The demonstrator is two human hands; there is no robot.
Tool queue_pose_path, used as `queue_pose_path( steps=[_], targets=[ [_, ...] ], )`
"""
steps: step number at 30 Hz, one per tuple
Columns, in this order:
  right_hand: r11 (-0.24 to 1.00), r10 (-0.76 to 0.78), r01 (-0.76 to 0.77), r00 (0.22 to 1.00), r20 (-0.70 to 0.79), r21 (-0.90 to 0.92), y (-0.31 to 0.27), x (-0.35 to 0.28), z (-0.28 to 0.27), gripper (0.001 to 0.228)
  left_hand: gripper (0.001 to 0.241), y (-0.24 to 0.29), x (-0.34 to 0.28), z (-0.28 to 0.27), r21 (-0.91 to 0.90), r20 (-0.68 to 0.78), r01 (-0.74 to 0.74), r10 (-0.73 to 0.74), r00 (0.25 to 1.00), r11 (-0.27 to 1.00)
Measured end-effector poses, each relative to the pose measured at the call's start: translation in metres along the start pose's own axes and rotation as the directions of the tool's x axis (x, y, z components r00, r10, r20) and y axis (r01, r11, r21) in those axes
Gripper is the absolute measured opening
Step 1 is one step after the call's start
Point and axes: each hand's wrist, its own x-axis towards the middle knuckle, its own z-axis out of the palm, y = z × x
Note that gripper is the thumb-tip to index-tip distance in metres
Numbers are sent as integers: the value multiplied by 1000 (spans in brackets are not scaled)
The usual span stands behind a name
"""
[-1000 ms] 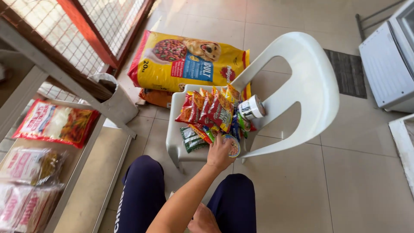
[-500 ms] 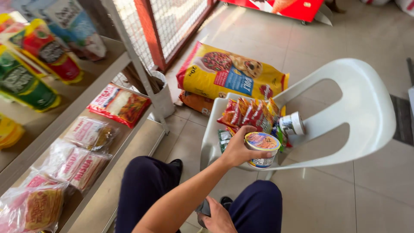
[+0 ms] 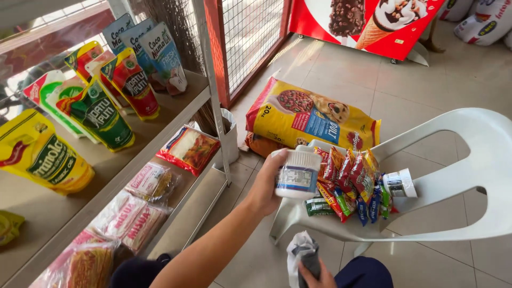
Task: Cleaning food containers with a cloth and placing them on a shelf.
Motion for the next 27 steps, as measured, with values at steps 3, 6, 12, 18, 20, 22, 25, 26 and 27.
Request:
queue_pose_path(
  steps=[3, 6, 12, 18, 20, 22, 25, 26, 27],
  targets=[
    [999, -8, 4, 996, -92, -47, -117, -13, 6, 41, 50, 10, -20, -16, 105, -117, 21, -8, 993, 994],
    [1000, 5, -5, 990, -139, 1, -201, -4, 8, 37, 54, 13, -33, -50, 101, -211, 36, -14, 977, 994],
    [812, -566, 569, 822, 62, -129, -381, -11, 52, 31, 63, 23, -45, -60, 192, -231, 19, 26, 973, 981],
    [756, -648, 651, 759, 60, -63, -429, 11, 89, 66, 66, 45, -62, -56, 399, -279, -32, 155, 948, 917],
    [801, -590, 584, 807, -12, -132, -423, 21, 89, 56, 66, 43, -64, -61, 394, -282, -37, 159, 946, 918],
    [839, -531, 508, 843, -87, -194, -422, 25, 91, 47, 65, 41, -65, -67, 392, -282, -44, 166, 945, 919],
    [873, -476, 434, 858, -195, -221, -436, 15, 94, 44, 64, 40, -63, -71, 240, -247, -63, 124, 961, 969],
    [812, -561, 518, 819, -119, -268, -443, 7, 97, 54, 63, 42, -61, -72, 233, -247, -85, 144, 958, 969],
    [742, -635, 596, 771, -37, -305, -449, -1, 100, 64, 62, 44, -60, -72, 227, -250, -107, 164, 954, 968]
  ],
)
